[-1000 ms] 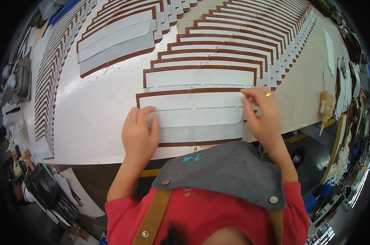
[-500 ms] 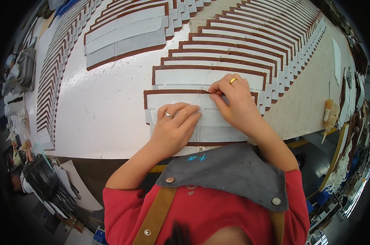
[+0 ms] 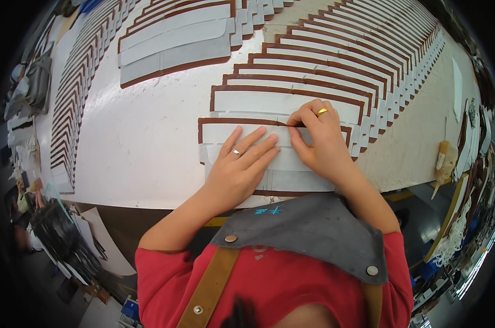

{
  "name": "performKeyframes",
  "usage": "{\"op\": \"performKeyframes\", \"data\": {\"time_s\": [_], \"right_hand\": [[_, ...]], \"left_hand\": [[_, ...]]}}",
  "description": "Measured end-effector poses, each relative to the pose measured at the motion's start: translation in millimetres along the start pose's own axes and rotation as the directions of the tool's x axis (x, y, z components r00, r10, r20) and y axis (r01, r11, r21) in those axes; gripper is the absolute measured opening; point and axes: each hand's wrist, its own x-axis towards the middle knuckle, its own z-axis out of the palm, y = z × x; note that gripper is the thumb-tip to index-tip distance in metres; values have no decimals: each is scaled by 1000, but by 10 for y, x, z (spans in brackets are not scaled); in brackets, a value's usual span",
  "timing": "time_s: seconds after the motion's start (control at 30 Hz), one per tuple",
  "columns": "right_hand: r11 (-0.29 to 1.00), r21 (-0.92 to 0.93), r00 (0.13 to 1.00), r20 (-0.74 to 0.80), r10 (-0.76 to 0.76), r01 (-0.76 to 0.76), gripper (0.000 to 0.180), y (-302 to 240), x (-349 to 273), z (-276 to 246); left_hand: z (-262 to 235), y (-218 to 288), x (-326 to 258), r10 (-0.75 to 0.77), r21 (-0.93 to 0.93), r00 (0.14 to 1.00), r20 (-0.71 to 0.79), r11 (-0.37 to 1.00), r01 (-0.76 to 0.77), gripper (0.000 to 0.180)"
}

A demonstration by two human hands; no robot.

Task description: The person applies glue from a squeeze bottle onto white rectangular pieces laid out on a table. They then pick up brown rectangular pieces and press them onto the glued white pieces to form assembled units. The person repeats this process, stacking the finished units on the table.

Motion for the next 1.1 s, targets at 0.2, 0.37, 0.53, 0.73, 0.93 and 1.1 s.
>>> {"op": "performKeyframes", "data": {"time_s": [0.2, 0.37, 0.53, 0.73, 0.93, 1.1], "right_hand": [[999, -44, 1000, 12, 10, -9, 17, -31, 5, 4], [997, -77, 1000, -1, -17, 17, 18, -31, 1, 23], [988, -119, 994, -29, -105, 101, 25, -85, -37, 9], [978, -74, 969, 169, -180, 194, 47, -171, -433, -57], [957, -291, 999, 49, 4, 11, 39, 137, -842, -519], [966, -260, 991, -129, -20, -14, 27, 56, -578, -442]], "left_hand": [[-41, -11, -1, -12, -108, 1000, 27, 994, 15, 39], [-107, -93, -203, -130, -61, 990, -56, 990, 127, 36], [-157, -91, -198, -124, 19, 990, -59, 992, 126, 34], [-107, -97, -195, -128, 59, 988, -90, 989, 133, 33], [-110, -21, -195, -139, 113, 988, -68, 983, 146, 37], [-134, 15, -159, -116, 119, 992, -43, 985, 121, 40]]}}
